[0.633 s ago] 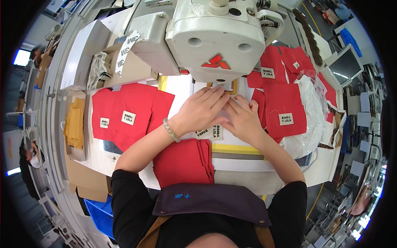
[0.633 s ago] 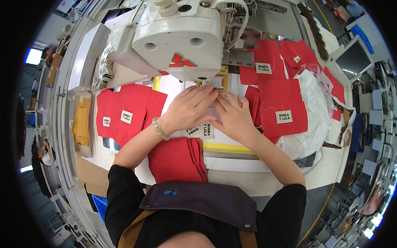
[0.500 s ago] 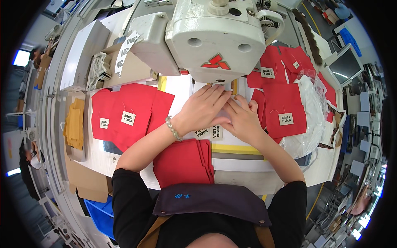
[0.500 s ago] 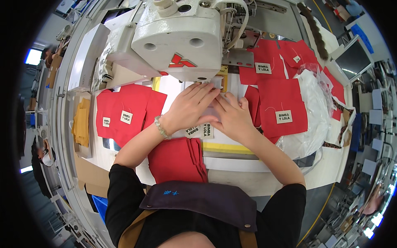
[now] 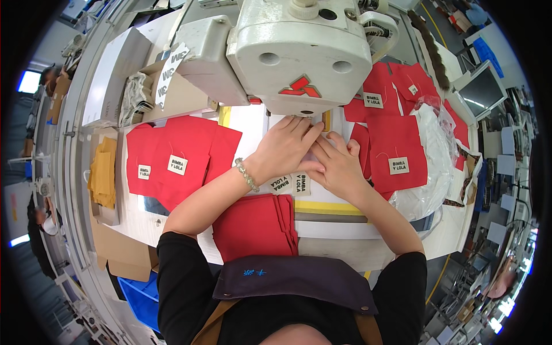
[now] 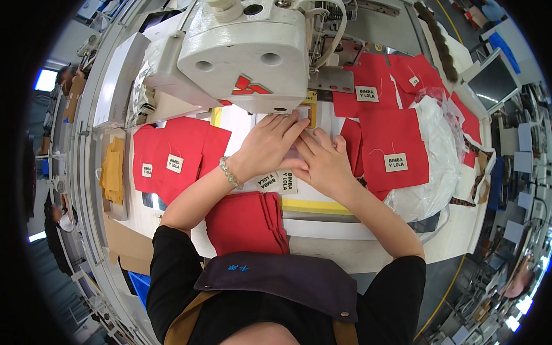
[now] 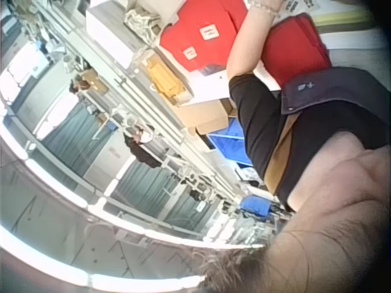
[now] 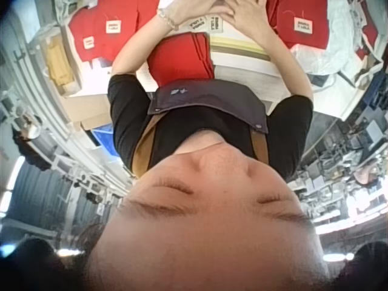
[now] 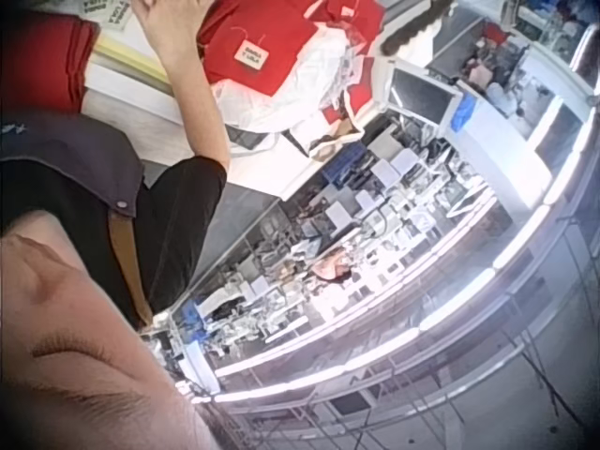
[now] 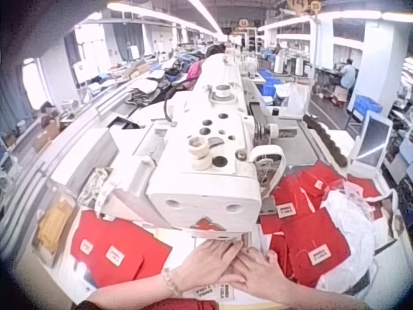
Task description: The person sews white rectangular labels onto red fabric pieces using a sewing machine. They repeatedly pick up a red fabric piece, place a label on it, align it under the machine's needle, and sew it in place. After sewing, they cut the thread and move the finished piece to a stack on the left.
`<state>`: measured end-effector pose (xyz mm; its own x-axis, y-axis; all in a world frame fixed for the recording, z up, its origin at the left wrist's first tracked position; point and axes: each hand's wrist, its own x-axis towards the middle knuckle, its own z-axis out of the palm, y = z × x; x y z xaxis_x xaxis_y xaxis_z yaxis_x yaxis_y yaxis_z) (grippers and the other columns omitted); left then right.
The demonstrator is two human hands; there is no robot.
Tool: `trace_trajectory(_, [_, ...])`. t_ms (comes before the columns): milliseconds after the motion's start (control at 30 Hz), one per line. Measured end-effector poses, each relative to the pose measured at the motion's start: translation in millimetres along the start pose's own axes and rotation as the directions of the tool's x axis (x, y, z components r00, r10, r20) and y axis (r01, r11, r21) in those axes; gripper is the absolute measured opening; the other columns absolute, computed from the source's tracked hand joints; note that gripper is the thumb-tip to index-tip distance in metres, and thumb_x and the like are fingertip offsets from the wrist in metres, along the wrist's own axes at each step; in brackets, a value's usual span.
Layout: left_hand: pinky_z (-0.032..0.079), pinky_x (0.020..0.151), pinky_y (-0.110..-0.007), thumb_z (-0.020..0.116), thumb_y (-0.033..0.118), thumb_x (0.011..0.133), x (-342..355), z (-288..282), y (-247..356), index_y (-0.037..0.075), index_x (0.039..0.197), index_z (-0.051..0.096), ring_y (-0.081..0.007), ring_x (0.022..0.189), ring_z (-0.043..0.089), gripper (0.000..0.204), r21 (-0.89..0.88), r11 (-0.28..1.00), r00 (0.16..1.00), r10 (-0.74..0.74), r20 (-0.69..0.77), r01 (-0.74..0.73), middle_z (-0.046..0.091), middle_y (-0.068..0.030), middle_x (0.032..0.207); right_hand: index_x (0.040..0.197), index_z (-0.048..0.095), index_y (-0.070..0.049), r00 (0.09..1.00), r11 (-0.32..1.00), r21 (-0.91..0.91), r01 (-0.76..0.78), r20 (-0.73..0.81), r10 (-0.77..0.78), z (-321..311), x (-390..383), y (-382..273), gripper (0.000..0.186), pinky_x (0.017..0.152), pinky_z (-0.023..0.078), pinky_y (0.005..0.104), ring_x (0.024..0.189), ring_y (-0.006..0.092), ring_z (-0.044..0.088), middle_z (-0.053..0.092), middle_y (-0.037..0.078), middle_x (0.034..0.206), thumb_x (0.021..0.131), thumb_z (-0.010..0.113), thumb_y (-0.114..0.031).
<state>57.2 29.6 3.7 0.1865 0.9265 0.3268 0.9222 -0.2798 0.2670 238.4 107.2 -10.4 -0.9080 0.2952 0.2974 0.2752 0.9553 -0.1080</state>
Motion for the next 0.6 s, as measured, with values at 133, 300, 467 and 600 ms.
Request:
trace_trajectory(133, [0.043, 0.096, -0.043, 0.057, 0.067, 0.079, 2, 1, 1, 0.002, 0.126, 0.052, -0.0364, 0.104, 0.057, 0.081, -0.025, 1.0, 1.0, -0.011, 0.009, 0.011, 0.058, -0.0224, 0.119, 0.129, 0.055, -0.011, 1.0, 1.0, 0.017, -0.007, 0.004, 0.007, 2, -1, -1, 0.063, 0.087, 0.028, 0.0429, 0.116, 0.0192, 0.044, 0.055, -0.001, 0.125, 0.078, 0.066, -0.046])
trace_trajectory(300, [0.043, 0.094, -0.042, 0.057, 0.068, 0.079, 2, 5, 2, 0.003, 0.123, 0.053, -0.0349, 0.103, 0.057, 0.079, -0.037, 0.999, 1.0, -0.007, -0.02, 0.006, 0.058, -0.0214, 0.116, 0.129, 0.055, -0.011, 1.0, 1.0, 0.001, -0.017, -0.003, 0.017, 5, -2, -2, 0.062, 0.087, 0.027, 0.0429, 0.118, 0.0187, 0.044, 0.055, -0.001, 0.123, 0.078, 0.067, -0.044])
trace_trajectory(467, [0.043, 0.091, -0.041, 0.057, 0.067, 0.079, 3, 6, -2, 0.005, 0.125, 0.052, -0.0331, 0.102, 0.058, 0.078, -0.015, 1.0, 1.0, 0.026, -0.01, -0.026, 0.058, -0.0201, 0.115, 0.127, 0.057, -0.012, 1.0, 1.0, -0.008, -0.02, 0.018, 0.021, 0, -3, -2, 0.055, 0.087, 0.027, 0.0427, 0.116, 0.0185, 0.044, 0.055, -0.002, 0.123, 0.08, 0.066, -0.039])
trace_trajectory(600, [0.041, 0.092, -0.04, 0.059, 0.059, 0.082, 3, 8, -4, 0.006, 0.126, 0.052, -0.0304, 0.102, 0.056, 0.069, 0.026, 0.999, 0.999, 0.048, -0.02, -0.047, 0.058, -0.0168, 0.112, 0.125, 0.059, -0.013, 0.998, 0.997, -0.054, -0.059, 0.027, 0.061, -15, -6, -4, 0.049, 0.086, 0.027, 0.0409, 0.112, 0.0173, 0.045, 0.057, -0.003, 0.127, 0.081, 0.067, -0.035])
